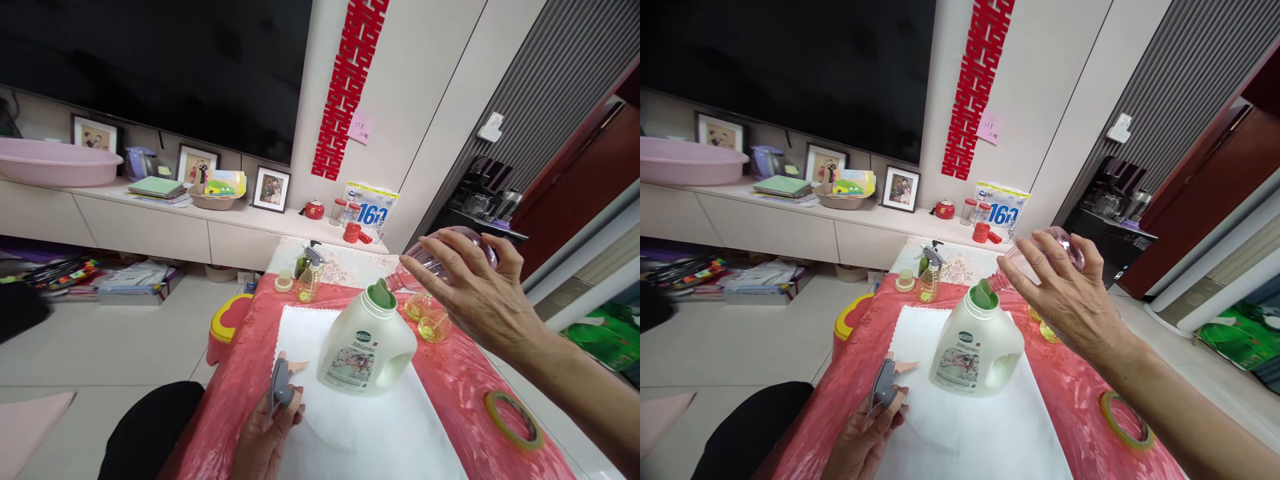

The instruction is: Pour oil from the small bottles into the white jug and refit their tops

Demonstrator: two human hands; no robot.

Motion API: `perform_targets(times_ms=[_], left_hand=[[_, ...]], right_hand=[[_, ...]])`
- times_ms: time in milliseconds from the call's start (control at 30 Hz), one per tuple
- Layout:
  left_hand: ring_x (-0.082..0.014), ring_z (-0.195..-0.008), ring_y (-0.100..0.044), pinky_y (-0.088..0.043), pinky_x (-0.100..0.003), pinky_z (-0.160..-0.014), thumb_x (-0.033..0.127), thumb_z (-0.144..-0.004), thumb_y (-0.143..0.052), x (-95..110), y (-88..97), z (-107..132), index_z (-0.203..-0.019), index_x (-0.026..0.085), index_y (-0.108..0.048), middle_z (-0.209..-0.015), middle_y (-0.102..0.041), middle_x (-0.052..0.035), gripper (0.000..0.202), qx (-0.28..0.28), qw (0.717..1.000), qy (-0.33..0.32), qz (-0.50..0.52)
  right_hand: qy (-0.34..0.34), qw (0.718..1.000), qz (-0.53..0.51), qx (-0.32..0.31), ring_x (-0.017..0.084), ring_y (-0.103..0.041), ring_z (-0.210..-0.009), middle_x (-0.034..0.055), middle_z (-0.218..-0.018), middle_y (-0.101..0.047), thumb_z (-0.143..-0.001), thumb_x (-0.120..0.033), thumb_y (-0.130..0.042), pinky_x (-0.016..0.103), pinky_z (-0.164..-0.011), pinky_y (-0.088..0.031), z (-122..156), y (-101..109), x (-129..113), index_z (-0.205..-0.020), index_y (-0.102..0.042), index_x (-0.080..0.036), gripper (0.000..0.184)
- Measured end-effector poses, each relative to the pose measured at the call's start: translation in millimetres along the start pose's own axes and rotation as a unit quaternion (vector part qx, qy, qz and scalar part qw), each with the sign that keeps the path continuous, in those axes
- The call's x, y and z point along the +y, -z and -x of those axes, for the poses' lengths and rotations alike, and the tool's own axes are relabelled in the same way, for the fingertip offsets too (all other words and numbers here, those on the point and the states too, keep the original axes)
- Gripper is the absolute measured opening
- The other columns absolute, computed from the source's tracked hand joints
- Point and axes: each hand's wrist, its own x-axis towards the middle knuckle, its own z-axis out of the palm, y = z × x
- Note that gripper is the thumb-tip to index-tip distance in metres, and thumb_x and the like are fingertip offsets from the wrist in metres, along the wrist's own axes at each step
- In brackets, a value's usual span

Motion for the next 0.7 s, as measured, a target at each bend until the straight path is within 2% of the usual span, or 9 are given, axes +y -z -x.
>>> perform_targets(times_ms=[300, 367, 467, 600, 700], left_hand=[[-0.028, -0.098, -0.071, -0.058, -0.03, -0.075, 0.035, -0.045, -0.101, 1.3, -1.2, 0.0, -0.09, 0.022, -0.079, -0.099, -0.077, -0.0073, 0.052, 0.002, 1.0, 0.0, 0.003], [-0.029, -0.1, -0.071, -0.059, -0.031, -0.076, 0.036, -0.045, -0.101, 0.1, 0.4, -1.1, -0.087, 0.021, -0.079, -0.1, -0.077, -0.0081, 0.049, -0.004, 1.0, 0.0, 0.003], [-0.0309, -0.102, -0.071, -0.06, -0.033, -0.077, 0.035, -0.045, -0.101, -2.9, 4.0, -3.8, -0.092, 0.022, -0.079, -0.102, -0.078, -0.0087, 0.053, 0.001, 1.0, -0.006, 0.005], [-0.0319, -0.103, -0.071, -0.06, -0.033, -0.079, 0.034, -0.044, -0.101, -5.3, 7.1, -6.3, -0.098, 0.024, -0.08, -0.105, -0.078, -0.0085, 0.058, 0.009, 1.0, 0.0, 0.006], [-0.0307, -0.103, -0.071, -0.06, -0.032, -0.079, 0.036, -0.046, -0.101, -2.8, 2.9, -3.9, -0.099, 0.023, -0.078, -0.103, -0.078, -0.0085, 0.059, 0.007, 1.0, -0.004, -0.002]], right_hand=[[0.024, 0.998, 0.01, 0.059, 0.03, -0.05, -0.131, 0.0109, -0.139, -0.058, -0.102, -0.003, -0.048, 0.057, -0.107, -0.031, -1.3, -2.9, -5.7, -0.138, -0.047, -0.023, 0.042], [0.024, 0.998, 0.012, 0.055, 0.03, -0.05, -0.13, 0.0105, -0.14, -0.058, -0.102, -0.004, -0.047, 0.056, -0.107, -0.03, -0.5, -2.0, -7.2, -0.138, -0.048, -0.023, 0.041], [0.018, 0.999, 0.001, 0.047, 0.03, -0.049, -0.131, 0.0109, -0.142, -0.056, -0.101, -0.003, -0.048, 0.056, -0.108, -0.028, 2.2, -2.3, -10.8, -0.137, -0.05, -0.024, 0.042], [-0.044, 0.997, -0.055, 0.014, 0.031, -0.046, -0.134, 0.0115, -0.143, -0.053, -0.092, 0.001, -0.054, 0.06, -0.111, -0.024, 10.9, -9.8, -17.5, -0.138, -0.052, -0.027, 0.054], [-0.124, 0.984, -0.129, -0.02, 0.033, -0.049, -0.129, 0.0109, -0.138, -0.055, -0.084, -0.002, -0.058, 0.061, -0.107, -0.03, 24.9, -15.5, -18.5, -0.137, -0.054, -0.027, 0.059]])
